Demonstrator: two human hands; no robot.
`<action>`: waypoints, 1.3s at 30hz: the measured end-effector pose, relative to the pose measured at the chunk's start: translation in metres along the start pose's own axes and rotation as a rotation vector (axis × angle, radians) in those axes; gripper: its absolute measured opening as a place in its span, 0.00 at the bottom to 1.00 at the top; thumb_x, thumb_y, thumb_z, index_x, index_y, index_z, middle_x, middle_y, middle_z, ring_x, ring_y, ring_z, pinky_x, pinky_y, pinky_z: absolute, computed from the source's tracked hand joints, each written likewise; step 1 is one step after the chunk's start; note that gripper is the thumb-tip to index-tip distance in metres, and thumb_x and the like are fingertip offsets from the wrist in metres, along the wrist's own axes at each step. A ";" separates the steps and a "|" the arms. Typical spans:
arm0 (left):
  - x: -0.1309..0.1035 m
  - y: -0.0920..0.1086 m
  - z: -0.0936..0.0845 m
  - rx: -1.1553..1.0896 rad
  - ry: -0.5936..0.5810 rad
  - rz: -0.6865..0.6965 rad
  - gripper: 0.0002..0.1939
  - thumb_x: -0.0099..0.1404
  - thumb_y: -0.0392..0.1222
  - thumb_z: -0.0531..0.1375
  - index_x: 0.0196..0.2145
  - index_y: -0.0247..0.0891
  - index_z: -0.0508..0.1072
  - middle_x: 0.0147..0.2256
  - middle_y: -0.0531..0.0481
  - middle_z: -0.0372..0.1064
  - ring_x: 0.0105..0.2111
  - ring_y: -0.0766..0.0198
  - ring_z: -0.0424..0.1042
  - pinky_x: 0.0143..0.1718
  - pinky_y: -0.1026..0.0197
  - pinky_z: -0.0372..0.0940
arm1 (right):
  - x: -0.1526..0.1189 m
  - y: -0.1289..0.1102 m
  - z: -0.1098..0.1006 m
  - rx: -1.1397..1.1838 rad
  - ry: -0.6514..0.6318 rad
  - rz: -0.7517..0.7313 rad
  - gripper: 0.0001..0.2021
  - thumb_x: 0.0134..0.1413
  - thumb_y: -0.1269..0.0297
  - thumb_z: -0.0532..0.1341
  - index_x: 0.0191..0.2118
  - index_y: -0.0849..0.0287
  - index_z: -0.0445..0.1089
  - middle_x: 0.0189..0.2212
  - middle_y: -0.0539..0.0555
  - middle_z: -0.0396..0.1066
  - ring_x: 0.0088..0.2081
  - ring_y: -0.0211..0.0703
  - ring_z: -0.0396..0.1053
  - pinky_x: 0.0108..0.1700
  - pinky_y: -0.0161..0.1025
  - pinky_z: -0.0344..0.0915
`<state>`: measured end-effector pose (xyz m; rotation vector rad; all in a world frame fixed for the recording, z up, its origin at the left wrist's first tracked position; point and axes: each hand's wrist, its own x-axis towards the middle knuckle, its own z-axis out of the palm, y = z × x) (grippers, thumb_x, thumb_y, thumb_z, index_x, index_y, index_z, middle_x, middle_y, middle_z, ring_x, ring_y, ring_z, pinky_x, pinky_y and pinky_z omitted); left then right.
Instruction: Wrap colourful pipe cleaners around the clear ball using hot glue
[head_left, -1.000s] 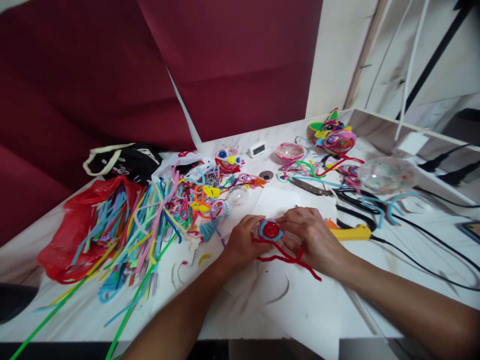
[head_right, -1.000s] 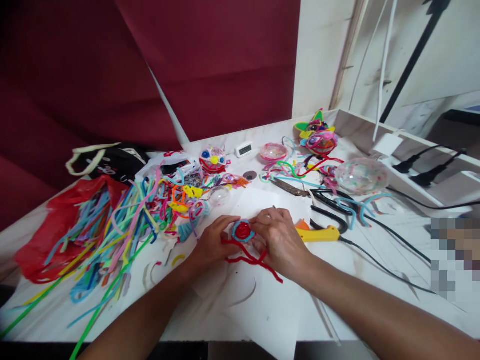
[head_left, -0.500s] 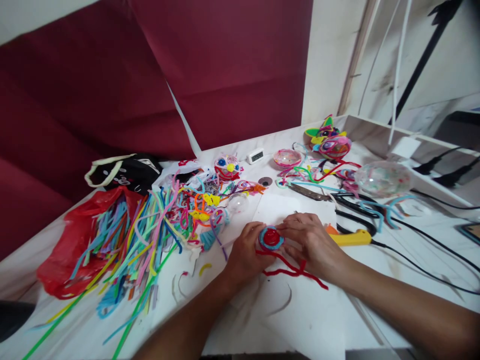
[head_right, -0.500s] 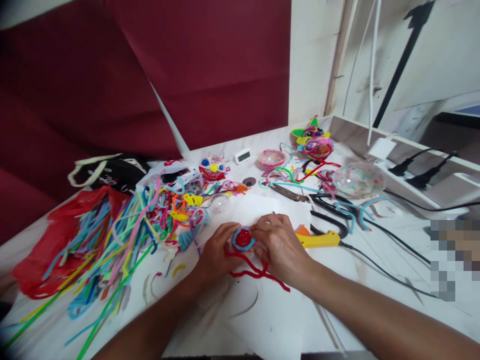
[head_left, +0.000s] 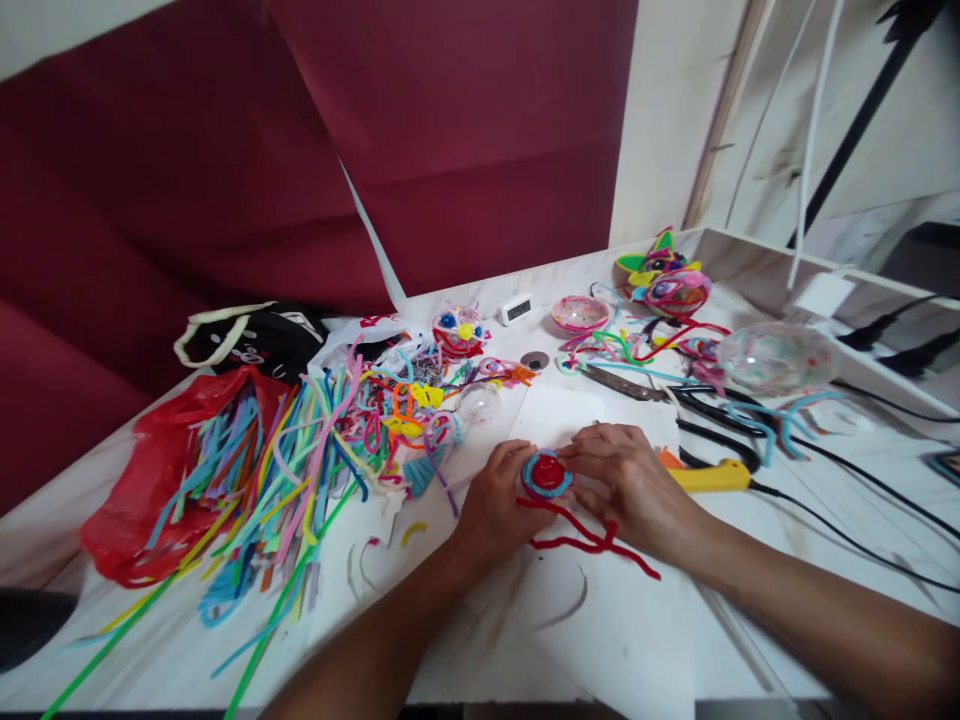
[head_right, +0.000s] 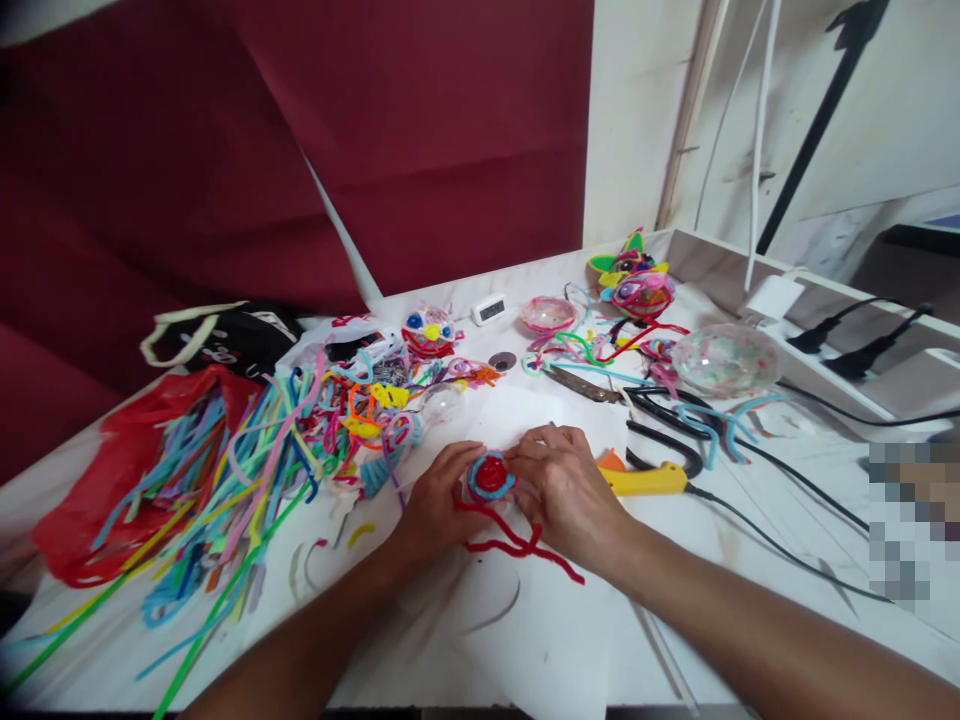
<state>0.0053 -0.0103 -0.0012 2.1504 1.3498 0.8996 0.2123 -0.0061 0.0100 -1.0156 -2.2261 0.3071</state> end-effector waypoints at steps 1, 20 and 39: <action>0.000 -0.001 0.001 0.002 0.008 0.008 0.29 0.50 0.36 0.69 0.51 0.37 0.71 0.53 0.40 0.69 0.53 0.50 0.72 0.57 0.47 0.69 | 0.000 0.000 0.001 -0.004 -0.001 -0.001 0.14 0.53 0.74 0.63 0.43 0.52 0.79 0.44 0.56 0.79 0.50 0.56 0.70 0.50 0.56 0.59; 0.000 -0.001 0.006 0.030 0.041 0.031 0.28 0.51 0.39 0.70 0.50 0.39 0.69 0.51 0.42 0.70 0.53 0.51 0.73 0.57 0.48 0.70 | 0.000 0.002 0.003 -0.009 0.026 -0.020 0.14 0.53 0.75 0.64 0.43 0.52 0.79 0.42 0.55 0.80 0.50 0.57 0.70 0.49 0.56 0.59; 0.000 0.004 0.001 0.142 -0.008 0.049 0.29 0.55 0.42 0.67 0.53 0.37 0.66 0.54 0.38 0.68 0.55 0.49 0.71 0.58 0.48 0.69 | 0.000 0.003 -0.011 -0.021 -0.094 0.038 0.18 0.51 0.74 0.65 0.49 0.55 0.75 0.47 0.56 0.78 0.55 0.58 0.66 0.53 0.57 0.58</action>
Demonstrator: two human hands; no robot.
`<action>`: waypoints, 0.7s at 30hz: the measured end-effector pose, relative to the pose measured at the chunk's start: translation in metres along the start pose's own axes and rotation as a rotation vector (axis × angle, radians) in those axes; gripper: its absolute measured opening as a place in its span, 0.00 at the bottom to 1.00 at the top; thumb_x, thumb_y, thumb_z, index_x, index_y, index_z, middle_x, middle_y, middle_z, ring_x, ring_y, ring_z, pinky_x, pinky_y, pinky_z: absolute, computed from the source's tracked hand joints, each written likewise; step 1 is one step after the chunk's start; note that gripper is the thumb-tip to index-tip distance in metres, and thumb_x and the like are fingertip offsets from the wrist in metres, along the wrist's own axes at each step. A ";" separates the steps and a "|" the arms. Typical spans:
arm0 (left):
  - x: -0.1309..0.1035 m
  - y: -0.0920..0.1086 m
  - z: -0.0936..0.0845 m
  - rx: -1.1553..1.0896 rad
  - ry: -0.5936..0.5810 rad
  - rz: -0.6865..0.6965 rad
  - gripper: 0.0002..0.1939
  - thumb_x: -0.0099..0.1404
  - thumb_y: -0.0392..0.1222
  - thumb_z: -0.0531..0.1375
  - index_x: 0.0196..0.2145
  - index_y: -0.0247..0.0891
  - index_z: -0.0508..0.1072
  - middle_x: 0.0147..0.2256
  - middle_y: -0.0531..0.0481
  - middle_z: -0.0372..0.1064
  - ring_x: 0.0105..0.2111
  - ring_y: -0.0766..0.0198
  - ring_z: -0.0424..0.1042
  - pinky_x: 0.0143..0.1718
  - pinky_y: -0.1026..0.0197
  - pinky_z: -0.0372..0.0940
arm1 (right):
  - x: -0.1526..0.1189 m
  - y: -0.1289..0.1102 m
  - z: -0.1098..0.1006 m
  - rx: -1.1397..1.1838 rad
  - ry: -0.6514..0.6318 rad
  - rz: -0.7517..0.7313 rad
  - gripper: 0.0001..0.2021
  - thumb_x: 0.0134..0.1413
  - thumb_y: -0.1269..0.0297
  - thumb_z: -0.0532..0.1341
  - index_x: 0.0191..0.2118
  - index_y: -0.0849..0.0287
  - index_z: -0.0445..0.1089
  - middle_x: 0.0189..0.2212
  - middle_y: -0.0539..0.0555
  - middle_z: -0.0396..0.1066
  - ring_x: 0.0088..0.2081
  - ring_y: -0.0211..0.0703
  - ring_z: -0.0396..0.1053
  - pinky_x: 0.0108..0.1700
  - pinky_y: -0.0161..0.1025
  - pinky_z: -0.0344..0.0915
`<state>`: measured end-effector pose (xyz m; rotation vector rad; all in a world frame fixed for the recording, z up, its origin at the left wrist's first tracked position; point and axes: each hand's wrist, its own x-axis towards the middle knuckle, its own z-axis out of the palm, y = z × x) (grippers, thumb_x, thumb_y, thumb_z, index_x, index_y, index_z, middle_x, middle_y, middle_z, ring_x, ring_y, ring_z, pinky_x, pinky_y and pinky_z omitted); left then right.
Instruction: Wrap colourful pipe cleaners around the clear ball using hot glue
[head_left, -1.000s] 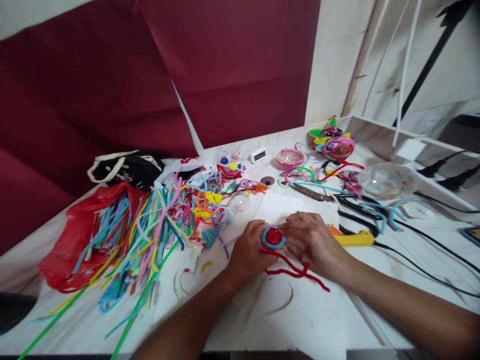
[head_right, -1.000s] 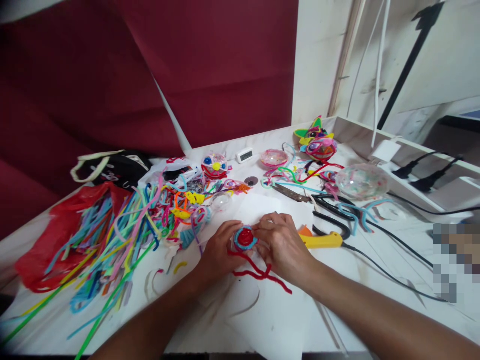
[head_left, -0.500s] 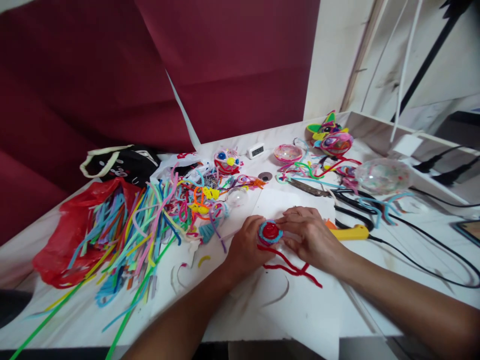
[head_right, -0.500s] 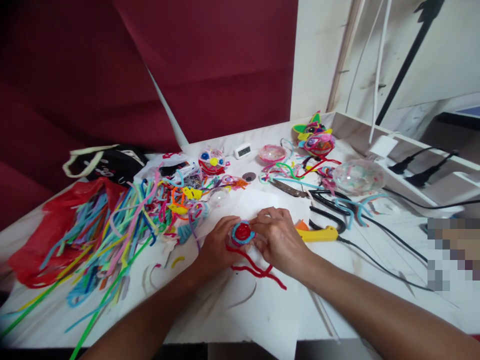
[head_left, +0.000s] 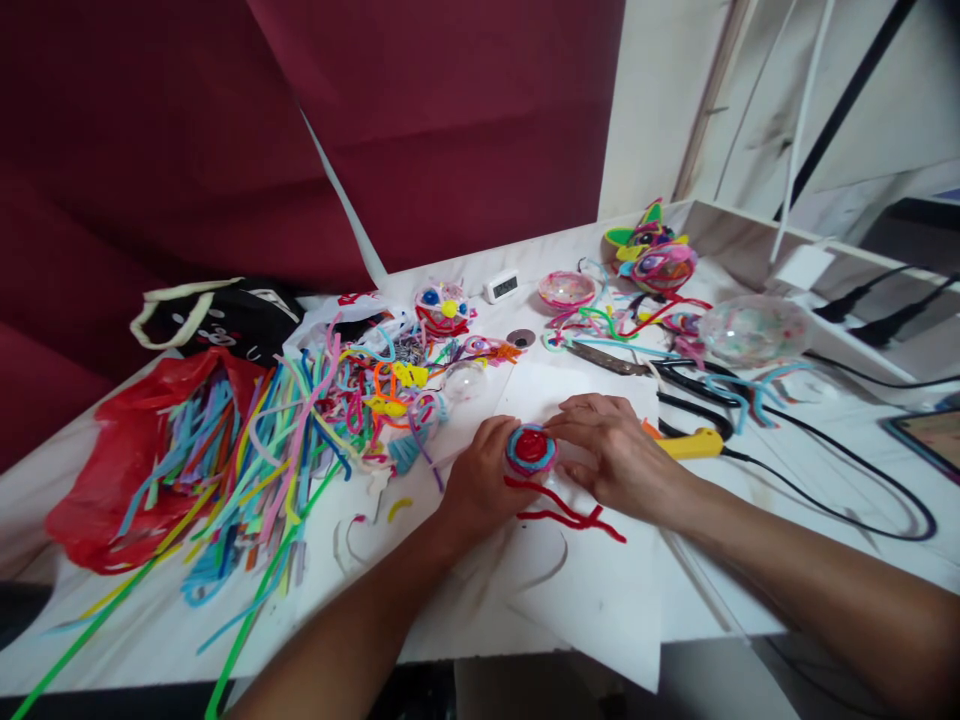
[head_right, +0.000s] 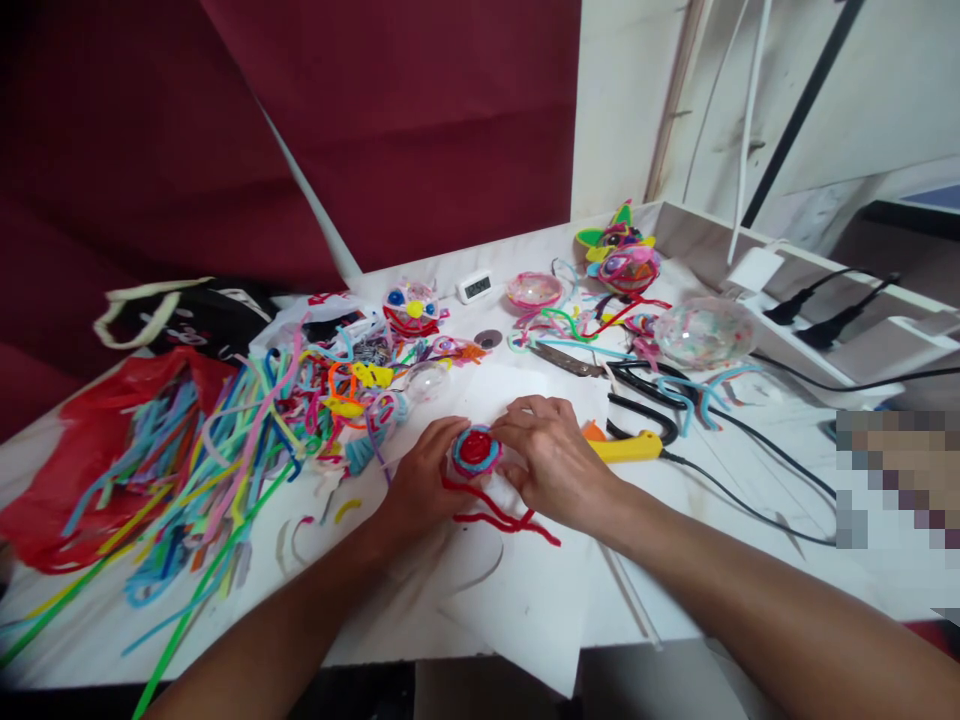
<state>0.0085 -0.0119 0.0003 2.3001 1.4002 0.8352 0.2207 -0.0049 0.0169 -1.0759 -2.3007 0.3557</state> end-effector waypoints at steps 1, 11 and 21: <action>0.000 0.000 0.000 0.002 0.002 0.000 0.29 0.55 0.43 0.67 0.53 0.37 0.66 0.54 0.38 0.68 0.55 0.49 0.71 0.58 0.48 0.68 | 0.000 0.000 0.000 -0.003 -0.001 0.002 0.18 0.51 0.74 0.65 0.49 0.55 0.75 0.47 0.56 0.78 0.55 0.58 0.66 0.53 0.57 0.58; 0.000 0.000 -0.003 0.023 -0.028 0.018 0.31 0.54 0.42 0.67 0.54 0.35 0.65 0.55 0.35 0.67 0.57 0.47 0.69 0.60 0.46 0.66 | 0.001 0.002 -0.004 -0.013 0.009 -0.002 0.16 0.52 0.72 0.66 0.47 0.54 0.76 0.46 0.54 0.78 0.55 0.58 0.66 0.54 0.57 0.57; -0.001 0.001 -0.004 0.034 -0.012 0.001 0.34 0.53 0.43 0.68 0.56 0.35 0.64 0.56 0.36 0.66 0.58 0.47 0.69 0.59 0.48 0.67 | 0.000 0.003 -0.003 0.011 0.080 -0.033 0.12 0.54 0.71 0.66 0.45 0.57 0.76 0.44 0.56 0.78 0.53 0.58 0.67 0.53 0.58 0.58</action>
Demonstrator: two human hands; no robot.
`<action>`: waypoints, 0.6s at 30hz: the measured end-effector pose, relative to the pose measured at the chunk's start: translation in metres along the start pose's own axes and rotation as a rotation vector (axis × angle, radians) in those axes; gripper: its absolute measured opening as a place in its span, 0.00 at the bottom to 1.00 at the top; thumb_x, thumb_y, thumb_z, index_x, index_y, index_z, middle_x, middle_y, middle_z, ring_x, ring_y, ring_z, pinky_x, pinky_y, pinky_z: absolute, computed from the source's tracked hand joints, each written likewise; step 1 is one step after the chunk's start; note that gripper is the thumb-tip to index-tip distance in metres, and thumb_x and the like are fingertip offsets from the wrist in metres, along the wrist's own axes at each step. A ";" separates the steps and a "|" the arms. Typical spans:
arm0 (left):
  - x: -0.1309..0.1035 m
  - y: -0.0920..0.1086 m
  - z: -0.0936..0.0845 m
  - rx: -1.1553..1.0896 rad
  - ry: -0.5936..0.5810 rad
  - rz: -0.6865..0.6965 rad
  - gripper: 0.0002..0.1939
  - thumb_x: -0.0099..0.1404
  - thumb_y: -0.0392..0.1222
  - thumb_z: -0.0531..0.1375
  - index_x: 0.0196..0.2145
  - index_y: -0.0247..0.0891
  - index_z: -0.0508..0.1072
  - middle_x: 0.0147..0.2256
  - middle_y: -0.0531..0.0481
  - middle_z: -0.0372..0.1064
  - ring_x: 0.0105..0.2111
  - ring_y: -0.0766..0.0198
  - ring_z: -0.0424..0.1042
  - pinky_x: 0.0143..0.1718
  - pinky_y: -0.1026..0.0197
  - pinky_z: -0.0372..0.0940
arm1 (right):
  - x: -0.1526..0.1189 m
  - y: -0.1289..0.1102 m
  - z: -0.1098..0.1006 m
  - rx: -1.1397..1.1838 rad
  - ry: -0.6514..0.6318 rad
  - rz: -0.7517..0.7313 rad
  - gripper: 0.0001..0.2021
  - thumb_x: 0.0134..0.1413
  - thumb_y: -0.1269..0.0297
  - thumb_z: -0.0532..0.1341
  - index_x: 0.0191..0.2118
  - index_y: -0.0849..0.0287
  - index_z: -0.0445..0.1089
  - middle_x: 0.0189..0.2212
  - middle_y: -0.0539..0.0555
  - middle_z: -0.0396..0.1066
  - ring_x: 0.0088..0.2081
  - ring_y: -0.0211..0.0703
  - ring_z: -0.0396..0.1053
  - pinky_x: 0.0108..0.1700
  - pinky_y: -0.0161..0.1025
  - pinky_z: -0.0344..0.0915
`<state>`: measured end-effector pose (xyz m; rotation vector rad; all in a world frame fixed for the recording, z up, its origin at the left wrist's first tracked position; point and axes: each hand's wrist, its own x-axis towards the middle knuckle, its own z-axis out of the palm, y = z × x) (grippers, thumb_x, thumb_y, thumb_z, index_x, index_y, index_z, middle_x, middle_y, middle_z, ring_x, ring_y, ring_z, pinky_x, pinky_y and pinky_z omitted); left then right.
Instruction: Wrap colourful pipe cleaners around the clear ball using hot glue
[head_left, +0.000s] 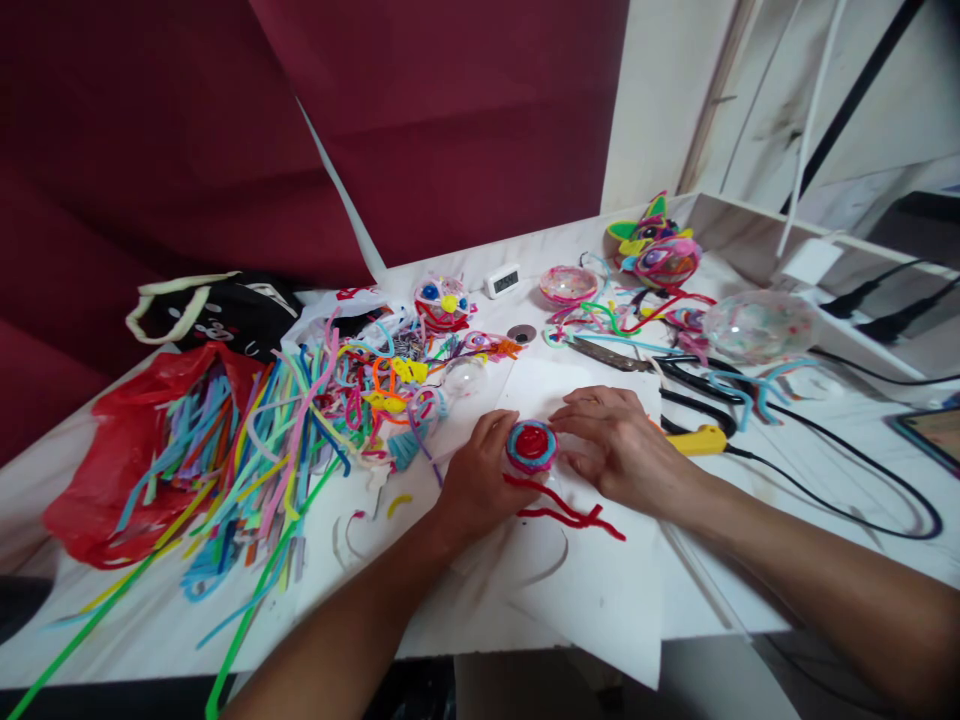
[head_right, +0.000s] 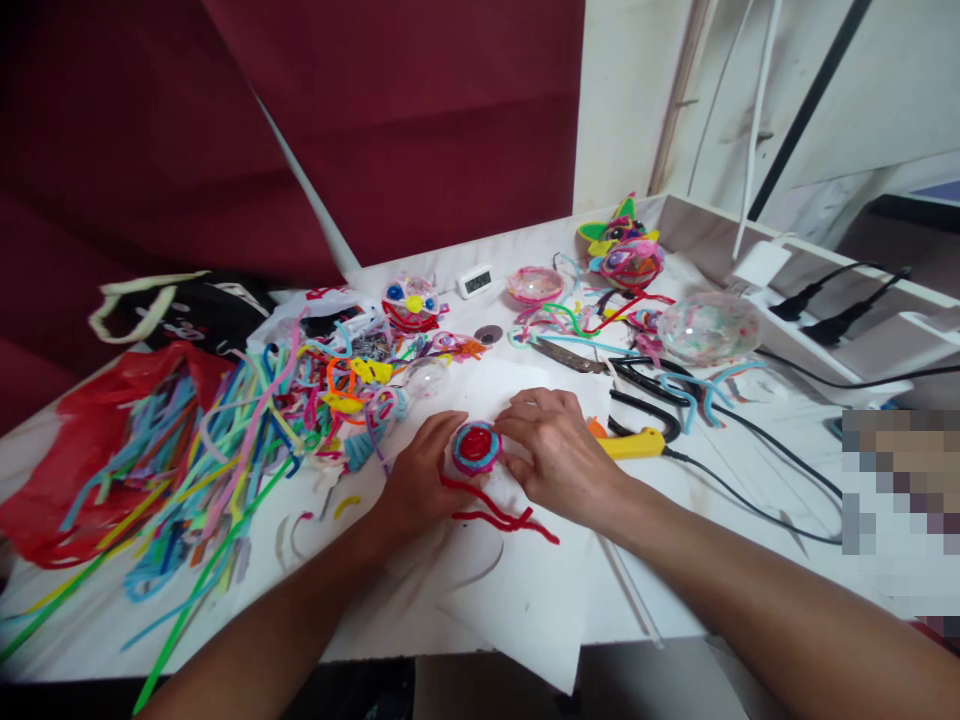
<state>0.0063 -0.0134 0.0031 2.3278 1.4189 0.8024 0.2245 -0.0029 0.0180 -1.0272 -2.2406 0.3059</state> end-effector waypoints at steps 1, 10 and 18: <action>0.000 0.001 -0.002 -0.003 0.014 -0.005 0.34 0.54 0.43 0.68 0.57 0.35 0.64 0.56 0.36 0.66 0.57 0.47 0.69 0.59 0.48 0.67 | 0.000 -0.002 -0.002 0.029 0.038 -0.020 0.10 0.56 0.70 0.65 0.44 0.58 0.76 0.43 0.57 0.78 0.52 0.57 0.68 0.53 0.57 0.60; 0.000 0.004 -0.016 0.014 0.237 0.033 0.19 0.69 0.41 0.56 0.57 0.38 0.65 0.55 0.38 0.66 0.48 0.55 0.72 0.41 0.56 0.73 | 0.002 -0.027 -0.026 0.293 -0.174 -0.173 0.07 0.63 0.63 0.63 0.40 0.61 0.75 0.34 0.56 0.74 0.38 0.47 0.67 0.45 0.49 0.61; -0.001 0.007 -0.024 -0.116 0.384 0.173 0.16 0.63 0.32 0.62 0.49 0.38 0.74 0.38 0.51 0.71 0.23 0.73 0.63 0.27 0.68 0.65 | 0.004 -0.023 -0.031 0.521 0.012 -0.061 0.09 0.67 0.67 0.58 0.36 0.59 0.75 0.33 0.55 0.75 0.35 0.41 0.69 0.39 0.41 0.62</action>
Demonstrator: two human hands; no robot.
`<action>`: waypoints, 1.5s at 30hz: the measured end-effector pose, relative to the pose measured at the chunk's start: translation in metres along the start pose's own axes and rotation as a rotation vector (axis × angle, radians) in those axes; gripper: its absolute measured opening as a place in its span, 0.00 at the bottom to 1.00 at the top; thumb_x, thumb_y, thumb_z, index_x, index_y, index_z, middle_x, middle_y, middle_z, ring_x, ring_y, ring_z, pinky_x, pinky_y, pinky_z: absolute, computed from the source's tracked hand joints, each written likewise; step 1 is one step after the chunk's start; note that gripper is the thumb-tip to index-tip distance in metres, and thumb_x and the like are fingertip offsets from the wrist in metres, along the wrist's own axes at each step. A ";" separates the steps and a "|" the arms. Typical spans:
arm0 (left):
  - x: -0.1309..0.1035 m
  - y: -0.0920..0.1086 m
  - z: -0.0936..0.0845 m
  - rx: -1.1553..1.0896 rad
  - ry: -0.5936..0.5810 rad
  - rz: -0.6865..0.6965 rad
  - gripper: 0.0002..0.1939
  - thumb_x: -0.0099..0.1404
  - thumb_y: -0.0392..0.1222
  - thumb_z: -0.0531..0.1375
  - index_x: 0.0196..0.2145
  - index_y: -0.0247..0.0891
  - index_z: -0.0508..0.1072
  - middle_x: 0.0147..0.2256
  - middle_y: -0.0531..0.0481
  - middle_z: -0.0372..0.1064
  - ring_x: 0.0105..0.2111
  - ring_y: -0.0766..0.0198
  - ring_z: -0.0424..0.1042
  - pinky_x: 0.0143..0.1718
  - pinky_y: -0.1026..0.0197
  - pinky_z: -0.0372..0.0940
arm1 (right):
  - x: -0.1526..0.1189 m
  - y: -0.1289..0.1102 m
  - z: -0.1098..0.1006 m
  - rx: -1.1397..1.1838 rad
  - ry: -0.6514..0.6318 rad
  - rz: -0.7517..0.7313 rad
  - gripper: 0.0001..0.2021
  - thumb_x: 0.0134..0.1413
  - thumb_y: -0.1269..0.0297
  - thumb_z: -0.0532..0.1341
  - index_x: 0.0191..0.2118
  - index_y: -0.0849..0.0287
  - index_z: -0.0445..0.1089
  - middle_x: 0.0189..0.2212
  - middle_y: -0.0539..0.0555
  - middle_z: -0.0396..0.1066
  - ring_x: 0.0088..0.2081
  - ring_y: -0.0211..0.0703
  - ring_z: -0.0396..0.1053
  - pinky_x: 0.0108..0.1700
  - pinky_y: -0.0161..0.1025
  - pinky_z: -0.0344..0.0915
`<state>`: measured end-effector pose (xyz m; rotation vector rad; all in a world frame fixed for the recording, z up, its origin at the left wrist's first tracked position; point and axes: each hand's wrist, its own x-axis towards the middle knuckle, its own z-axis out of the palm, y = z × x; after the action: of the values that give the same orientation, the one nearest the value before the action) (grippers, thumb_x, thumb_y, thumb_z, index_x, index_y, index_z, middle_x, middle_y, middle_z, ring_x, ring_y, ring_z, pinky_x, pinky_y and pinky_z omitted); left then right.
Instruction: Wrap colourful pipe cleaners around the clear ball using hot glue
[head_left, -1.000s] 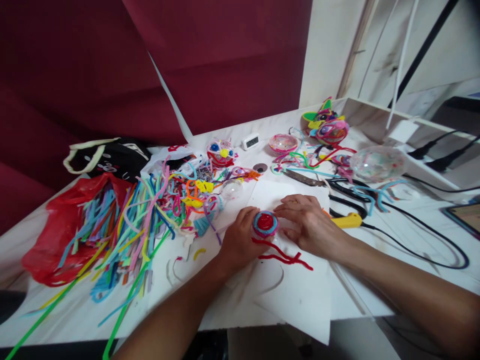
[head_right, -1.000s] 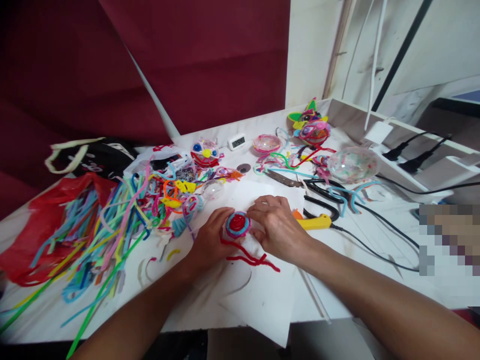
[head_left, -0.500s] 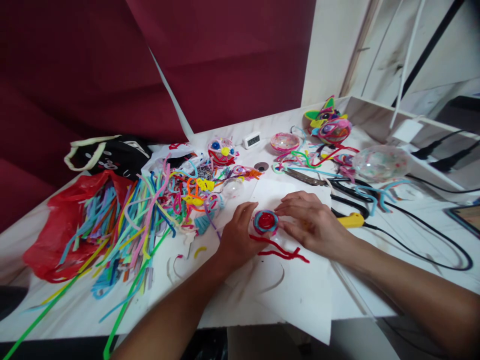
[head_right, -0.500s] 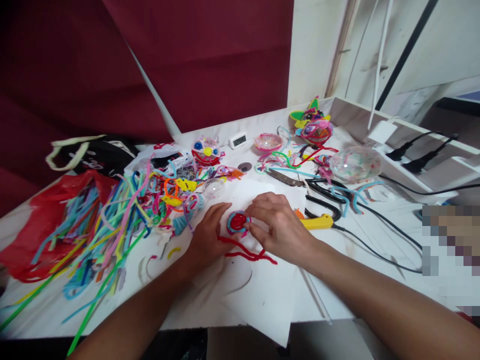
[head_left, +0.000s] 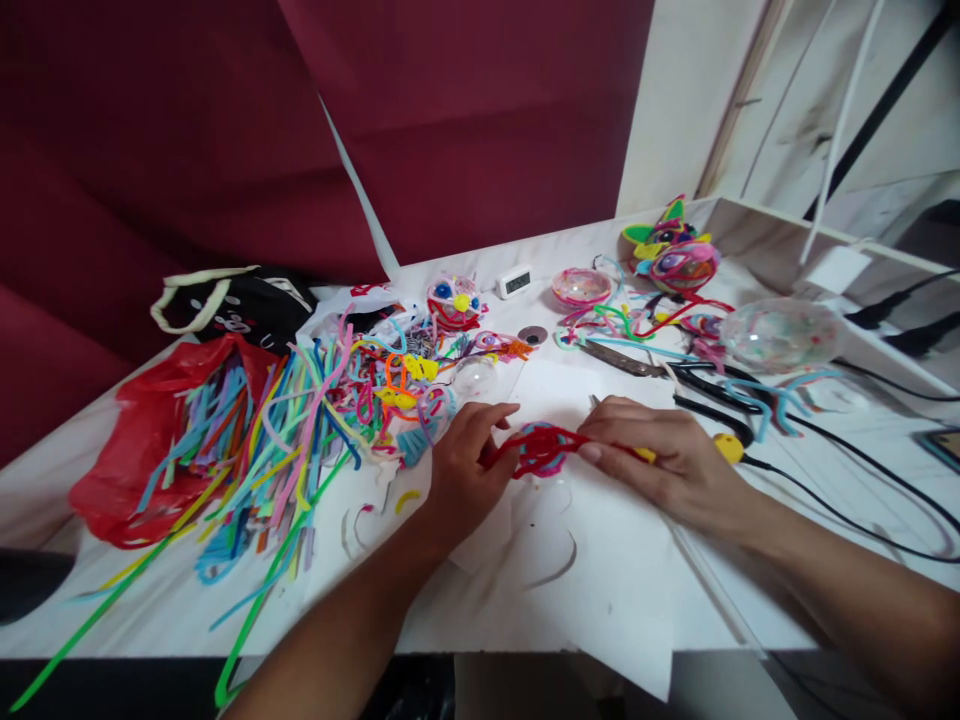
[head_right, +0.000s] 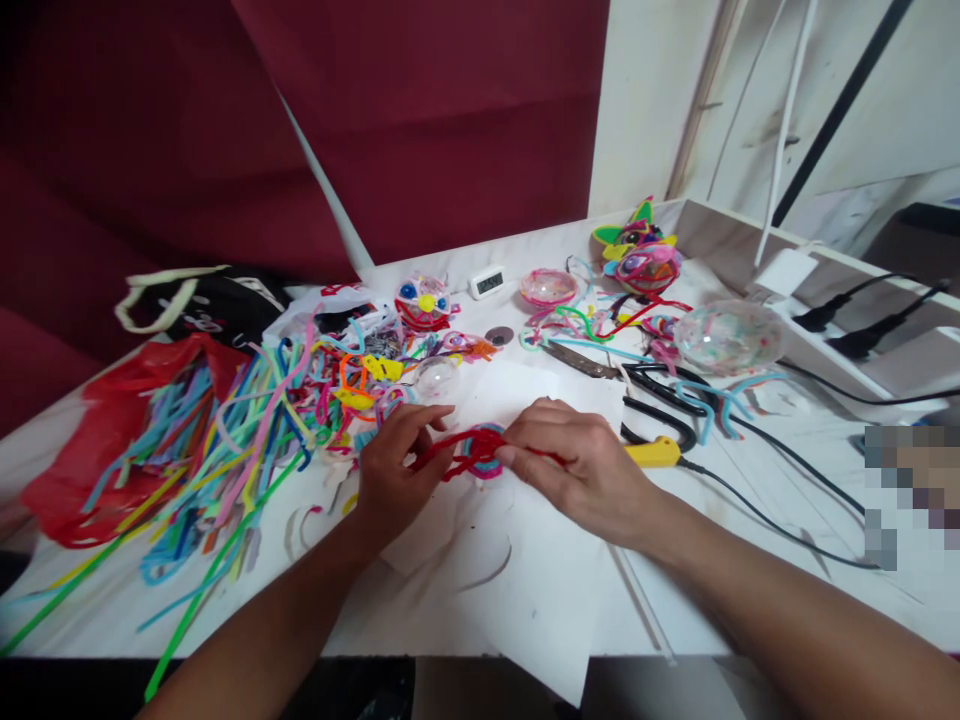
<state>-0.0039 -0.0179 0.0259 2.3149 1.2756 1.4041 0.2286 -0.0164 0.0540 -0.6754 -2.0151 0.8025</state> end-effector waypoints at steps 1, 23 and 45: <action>0.001 0.000 -0.001 -0.029 0.003 -0.010 0.15 0.62 0.31 0.62 0.47 0.38 0.75 0.35 0.52 0.71 0.24 0.73 0.65 0.28 0.68 0.66 | 0.000 0.000 -0.002 0.020 0.040 0.044 0.09 0.66 0.66 0.59 0.35 0.59 0.76 0.33 0.55 0.75 0.35 0.41 0.69 0.39 0.40 0.63; 0.015 0.008 -0.016 -1.300 -0.209 -0.697 0.14 0.61 0.48 0.67 0.36 0.33 0.75 0.22 0.58 0.62 0.14 0.78 0.54 0.13 0.73 0.53 | 0.007 0.011 -0.014 0.549 0.497 0.532 0.15 0.39 0.48 0.76 0.27 0.54 0.80 0.27 0.51 0.77 0.32 0.37 0.72 0.38 0.31 0.68; 0.020 0.003 -0.023 -0.078 -0.043 -0.109 0.08 0.68 0.38 0.58 0.33 0.38 0.76 0.29 0.51 0.70 0.30 0.64 0.67 0.34 0.63 0.63 | 0.006 0.019 -0.038 0.146 0.389 0.394 0.11 0.53 0.50 0.69 0.30 0.50 0.79 0.28 0.51 0.75 0.32 0.45 0.70 0.38 0.43 0.66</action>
<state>-0.0159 -0.0122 0.0531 2.1777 1.2898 1.3381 0.2609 0.0116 0.0598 -1.0717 -1.4779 0.9497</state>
